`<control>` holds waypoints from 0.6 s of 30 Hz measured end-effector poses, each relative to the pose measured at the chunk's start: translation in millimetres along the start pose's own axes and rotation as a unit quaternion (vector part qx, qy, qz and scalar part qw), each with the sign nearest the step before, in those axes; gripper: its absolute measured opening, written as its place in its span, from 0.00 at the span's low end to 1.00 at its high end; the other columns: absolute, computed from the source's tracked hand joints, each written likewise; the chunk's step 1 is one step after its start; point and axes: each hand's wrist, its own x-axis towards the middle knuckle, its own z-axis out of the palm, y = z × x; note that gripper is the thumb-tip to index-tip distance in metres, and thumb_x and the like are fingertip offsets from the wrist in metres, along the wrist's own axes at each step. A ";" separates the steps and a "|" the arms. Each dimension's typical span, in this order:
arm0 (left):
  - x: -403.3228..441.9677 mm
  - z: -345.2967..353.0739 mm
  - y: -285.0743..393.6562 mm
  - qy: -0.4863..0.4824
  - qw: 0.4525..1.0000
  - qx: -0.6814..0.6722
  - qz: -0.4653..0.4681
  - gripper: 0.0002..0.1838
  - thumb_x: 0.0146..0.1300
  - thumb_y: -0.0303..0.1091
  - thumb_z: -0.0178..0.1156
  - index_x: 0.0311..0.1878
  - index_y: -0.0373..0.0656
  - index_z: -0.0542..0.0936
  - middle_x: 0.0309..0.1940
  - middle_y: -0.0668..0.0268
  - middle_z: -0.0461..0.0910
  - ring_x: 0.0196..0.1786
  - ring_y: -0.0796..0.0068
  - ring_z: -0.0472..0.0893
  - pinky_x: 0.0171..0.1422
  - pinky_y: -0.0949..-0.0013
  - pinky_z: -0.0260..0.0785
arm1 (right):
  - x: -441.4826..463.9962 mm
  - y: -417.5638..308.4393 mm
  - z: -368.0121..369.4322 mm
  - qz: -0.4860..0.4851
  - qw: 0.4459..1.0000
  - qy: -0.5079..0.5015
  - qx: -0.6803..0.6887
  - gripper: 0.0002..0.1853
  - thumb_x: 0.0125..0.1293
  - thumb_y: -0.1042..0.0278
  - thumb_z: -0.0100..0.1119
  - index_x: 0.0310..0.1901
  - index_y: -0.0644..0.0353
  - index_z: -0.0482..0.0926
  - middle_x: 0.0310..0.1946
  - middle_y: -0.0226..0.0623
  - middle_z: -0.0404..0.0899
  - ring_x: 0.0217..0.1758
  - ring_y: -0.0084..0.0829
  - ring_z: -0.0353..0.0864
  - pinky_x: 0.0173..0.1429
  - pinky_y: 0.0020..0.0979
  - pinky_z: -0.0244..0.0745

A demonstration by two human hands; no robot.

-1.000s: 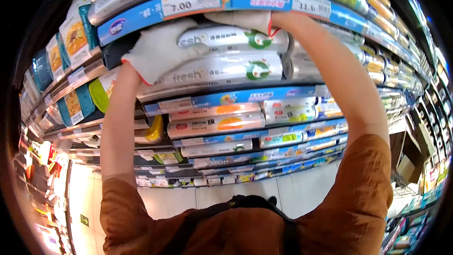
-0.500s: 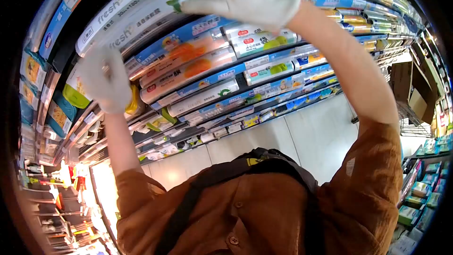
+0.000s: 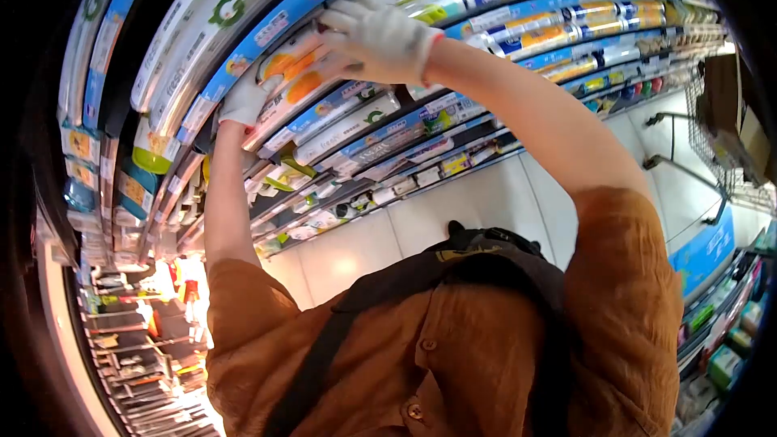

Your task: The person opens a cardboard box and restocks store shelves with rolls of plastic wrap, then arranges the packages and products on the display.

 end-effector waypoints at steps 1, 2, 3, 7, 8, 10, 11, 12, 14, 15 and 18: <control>19.4 20.3 -37.9 0.043 0.998 0.006 0.049 0.35 0.64 0.48 0.66 0.69 0.39 0.71 0.62 0.49 0.78 0.64 0.52 0.78 0.69 0.59 0.67 | 6.1 -3.9 9.2 0.014 0.999 -0.004 -0.044 0.27 0.64 0.44 0.62 0.57 0.55 0.79 0.61 0.37 0.75 0.66 0.37 0.71 0.72 0.42 0.60; 23.9 14.3 -23.5 0.026 0.998 0.013 0.059 0.36 0.65 0.50 0.65 0.70 0.39 0.70 0.63 0.48 0.78 0.65 0.52 0.78 0.69 0.59 0.67 | 10.6 -6.3 16.9 0.032 0.998 -0.007 -0.054 0.28 0.64 0.45 0.62 0.58 0.56 0.78 0.62 0.39 0.75 0.67 0.39 0.71 0.73 0.43 0.60; 12.1 8.7 -9.0 0.014 0.998 0.013 0.057 0.37 0.65 0.51 0.64 0.71 0.39 0.69 0.64 0.47 0.77 0.65 0.52 0.77 0.70 0.59 0.66 | 20.0 -10.9 25.5 0.038 0.997 -0.012 -0.060 0.29 0.64 0.45 0.62 0.59 0.57 0.77 0.62 0.40 0.75 0.68 0.40 0.70 0.74 0.44 0.60; 1.5 11.7 -1.6 0.015 0.995 -0.005 0.102 0.35 0.63 0.43 0.67 0.71 0.40 0.69 0.61 0.49 0.79 0.64 0.56 0.79 0.66 0.62 0.70 | 50.5 -19.3 38.6 0.094 0.990 -0.102 -0.010 0.24 0.66 0.48 0.59 0.56 0.58 0.79 0.57 0.41 0.81 0.66 0.43 0.75 0.71 0.47 0.65; 3.8 14.5 -5.4 0.015 0.992 -0.031 0.124 0.35 0.62 0.42 0.68 0.70 0.39 0.70 0.60 0.50 0.80 0.63 0.56 0.79 0.65 0.62 0.70 | 58.2 -16.6 43.0 0.121 0.986 -0.103 0.047 0.22 0.67 0.50 0.59 0.54 0.58 0.80 0.55 0.41 0.82 0.64 0.43 0.77 0.69 0.46 0.68; -1.3 9.0 2.4 -0.029 0.989 -0.064 0.128 0.31 0.62 0.36 0.67 0.67 0.37 0.72 0.57 0.54 0.81 0.60 0.62 0.80 0.65 0.64 0.70 | 71.7 -3.5 56.3 0.170 0.967 -0.103 0.159 0.17 0.68 0.54 0.57 0.50 0.57 0.82 0.51 0.40 0.84 0.59 0.44 0.81 0.65 0.46 0.72; -2.2 6.7 2.6 -0.044 0.986 -0.084 0.135 0.30 0.63 0.36 0.67 0.67 0.37 0.72 0.57 0.55 0.81 0.60 0.63 0.80 0.65 0.64 0.69 | 77.5 4.0 62.4 0.147 0.976 -0.102 0.121 0.15 0.68 0.59 0.57 0.50 0.55 0.84 0.52 0.41 0.84 0.56 0.44 0.83 0.61 0.42 0.76; -3.2 3.5 2.9 -0.060 0.983 -0.104 0.141 0.29 0.63 0.35 0.67 0.66 0.36 0.72 0.57 0.55 0.81 0.59 0.65 0.80 0.66 0.65 0.69 | 83.8 9.3 67.4 0.154 0.973 -0.123 0.122 0.15 0.67 0.60 0.57 0.51 0.55 0.84 0.53 0.42 0.84 0.57 0.44 0.83 0.60 0.42 0.76; 0.3 1.3 -1.9 -0.062 0.985 -0.100 0.129 0.27 0.70 0.37 0.61 0.67 0.34 0.72 0.61 0.56 0.79 0.62 0.66 0.77 0.69 0.65 0.65 | 95.2 15.0 77.8 0.166 0.964 -0.165 0.128 0.17 0.65 0.62 0.57 0.53 0.54 0.83 0.55 0.43 0.83 0.59 0.46 0.82 0.60 0.43 0.78; 7.1 -2.1 -12.5 -0.063 0.985 -0.098 0.125 0.27 0.72 0.39 0.59 0.69 0.34 0.71 0.63 0.56 0.77 0.65 0.66 0.75 0.72 0.66 0.63 | 100.7 15.3 82.9 0.183 0.957 -0.197 0.109 0.21 0.66 0.63 0.57 0.61 0.52 0.80 0.62 0.43 0.80 0.64 0.44 0.79 0.64 0.40 0.76; 26.7 -4.9 -38.4 0.012 0.995 -0.064 0.077 0.28 0.76 0.46 0.54 0.70 0.37 0.72 0.68 0.53 0.73 0.71 0.63 0.71 0.77 0.65 0.56 | 107.5 21.6 99.7 0.213 0.957 -0.145 0.134 0.25 0.67 0.62 0.57 0.67 0.50 0.75 0.68 0.43 0.74 0.69 0.41 0.76 0.68 0.38 0.73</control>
